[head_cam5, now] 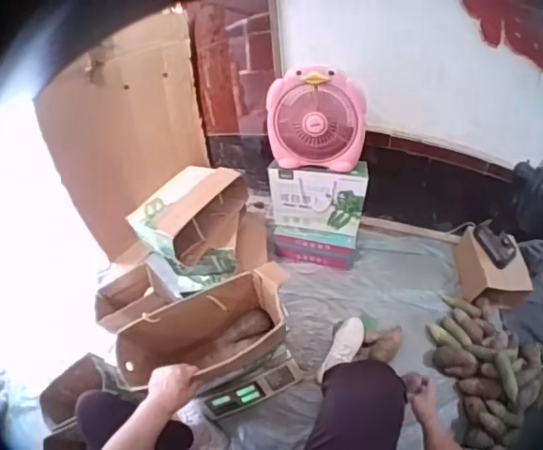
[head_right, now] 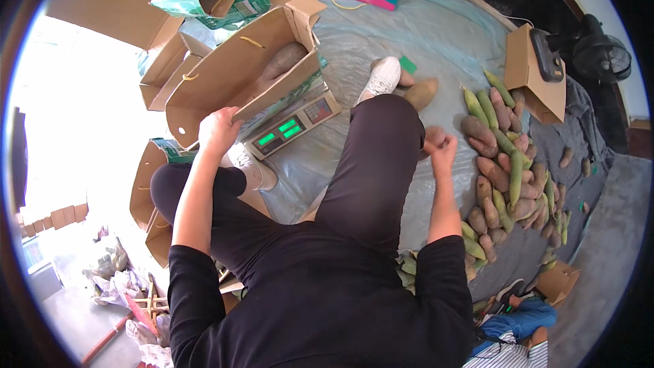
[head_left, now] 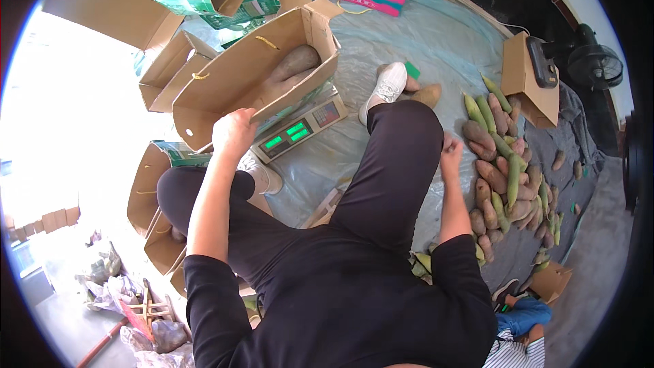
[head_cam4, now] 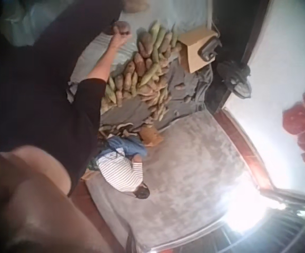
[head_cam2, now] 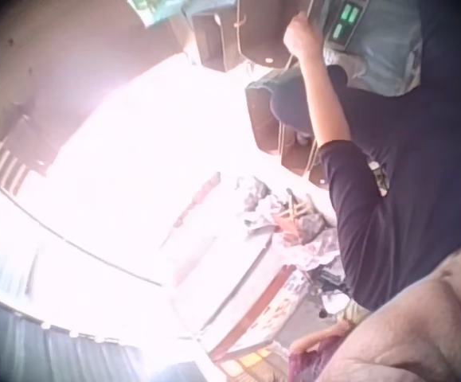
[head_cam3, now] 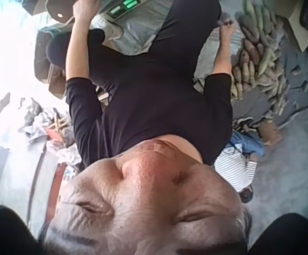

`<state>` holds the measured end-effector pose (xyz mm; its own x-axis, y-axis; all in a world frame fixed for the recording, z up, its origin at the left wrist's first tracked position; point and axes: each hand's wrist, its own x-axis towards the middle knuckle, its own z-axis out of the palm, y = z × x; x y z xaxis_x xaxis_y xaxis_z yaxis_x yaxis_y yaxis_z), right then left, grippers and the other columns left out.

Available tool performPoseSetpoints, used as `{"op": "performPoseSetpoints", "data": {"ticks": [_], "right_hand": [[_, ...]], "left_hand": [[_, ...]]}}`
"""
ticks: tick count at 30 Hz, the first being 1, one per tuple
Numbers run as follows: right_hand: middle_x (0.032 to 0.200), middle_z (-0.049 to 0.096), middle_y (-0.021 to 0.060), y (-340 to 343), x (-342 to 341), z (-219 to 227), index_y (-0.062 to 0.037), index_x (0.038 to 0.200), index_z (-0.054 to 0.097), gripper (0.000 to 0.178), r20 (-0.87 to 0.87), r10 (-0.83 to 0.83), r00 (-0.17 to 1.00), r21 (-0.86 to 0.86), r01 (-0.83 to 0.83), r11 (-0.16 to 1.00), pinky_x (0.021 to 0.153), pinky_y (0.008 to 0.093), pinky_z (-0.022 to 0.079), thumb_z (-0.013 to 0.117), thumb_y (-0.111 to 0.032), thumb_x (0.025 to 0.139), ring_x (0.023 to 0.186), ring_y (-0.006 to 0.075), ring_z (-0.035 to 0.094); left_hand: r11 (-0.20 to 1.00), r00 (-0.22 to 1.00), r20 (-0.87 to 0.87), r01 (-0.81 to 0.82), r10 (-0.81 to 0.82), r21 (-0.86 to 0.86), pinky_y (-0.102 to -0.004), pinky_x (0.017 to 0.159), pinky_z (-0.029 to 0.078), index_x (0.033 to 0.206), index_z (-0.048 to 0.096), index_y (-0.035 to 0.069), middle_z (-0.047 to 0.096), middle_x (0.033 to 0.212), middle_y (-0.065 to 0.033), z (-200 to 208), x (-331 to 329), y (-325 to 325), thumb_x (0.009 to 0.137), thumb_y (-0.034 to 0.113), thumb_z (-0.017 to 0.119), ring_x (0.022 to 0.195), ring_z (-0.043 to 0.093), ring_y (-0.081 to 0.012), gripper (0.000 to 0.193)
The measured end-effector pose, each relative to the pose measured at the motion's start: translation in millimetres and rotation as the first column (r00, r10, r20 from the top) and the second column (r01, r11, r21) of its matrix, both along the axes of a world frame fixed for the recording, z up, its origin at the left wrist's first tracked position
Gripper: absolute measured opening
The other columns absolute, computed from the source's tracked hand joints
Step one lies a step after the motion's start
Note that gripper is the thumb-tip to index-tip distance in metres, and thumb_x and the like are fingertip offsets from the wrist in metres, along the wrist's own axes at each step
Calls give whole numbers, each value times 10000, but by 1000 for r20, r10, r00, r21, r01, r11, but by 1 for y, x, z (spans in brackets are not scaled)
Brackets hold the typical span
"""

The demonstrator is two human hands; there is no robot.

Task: Sort and pack cucumbers into cardboard boxes and weigh them.

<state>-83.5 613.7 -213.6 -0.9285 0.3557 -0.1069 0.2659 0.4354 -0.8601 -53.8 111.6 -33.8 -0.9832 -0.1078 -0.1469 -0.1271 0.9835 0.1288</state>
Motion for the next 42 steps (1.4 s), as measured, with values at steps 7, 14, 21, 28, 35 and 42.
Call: {"op": "performPoseSetpoints", "data": {"ticks": [7,14,21,28,35,42], "right_hand": [[1182,508,127,-55,-133,168,-14,1243,416,729,-375,251,893,-86,-303,949,873,329,445,780,-81,615,1032,215,529],[1083,526,95,-211,-170,265,-68,1159,467,661,-514,496,700,-119,-631,767,821,328,480,802,-90,589,979,191,547],[976,591,155,-360,-136,201,-84,1041,528,624,-463,638,615,118,-670,733,802,400,486,782,-209,485,932,321,590],[986,620,170,-413,-107,158,-76,1016,596,420,187,778,600,1,-792,610,838,376,465,704,-273,662,941,320,590],[911,656,150,-343,-154,209,-10,947,643,363,-159,917,365,137,-912,387,771,342,499,688,-249,678,863,257,633],[961,626,50,-180,-200,232,-75,1142,571,424,-84,715,694,-194,-715,672,651,285,460,647,-296,788,807,128,591]], "left_hand": [[1000,1000,-19,22,-22,6,-411,728,491,913,623,104,630,868,-91,-2,-5,3,757,193,621,833,611,-296,180],[1000,1000,-24,17,-16,17,-406,731,490,917,621,110,629,859,-95,-2,-3,0,768,191,616,833,612,-293,170],[1000,1000,7,13,-12,-21,-414,718,491,885,609,100,631,853,-100,1,-3,5,765,204,619,828,614,-301,159],[1000,1000,-1,11,-11,19,-425,701,487,913,621,125,632,839,-125,1,-6,5,750,187,616,806,615,-318,174],[999,999,4,-35,35,36,-405,713,481,926,633,135,636,860,-102,4,-7,9,744,204,641,823,608,-310,194],[998,998,25,-63,63,31,-408,716,477,923,634,116,635,867,-105,7,-4,6,741,192,633,824,604,-316,198]]}}
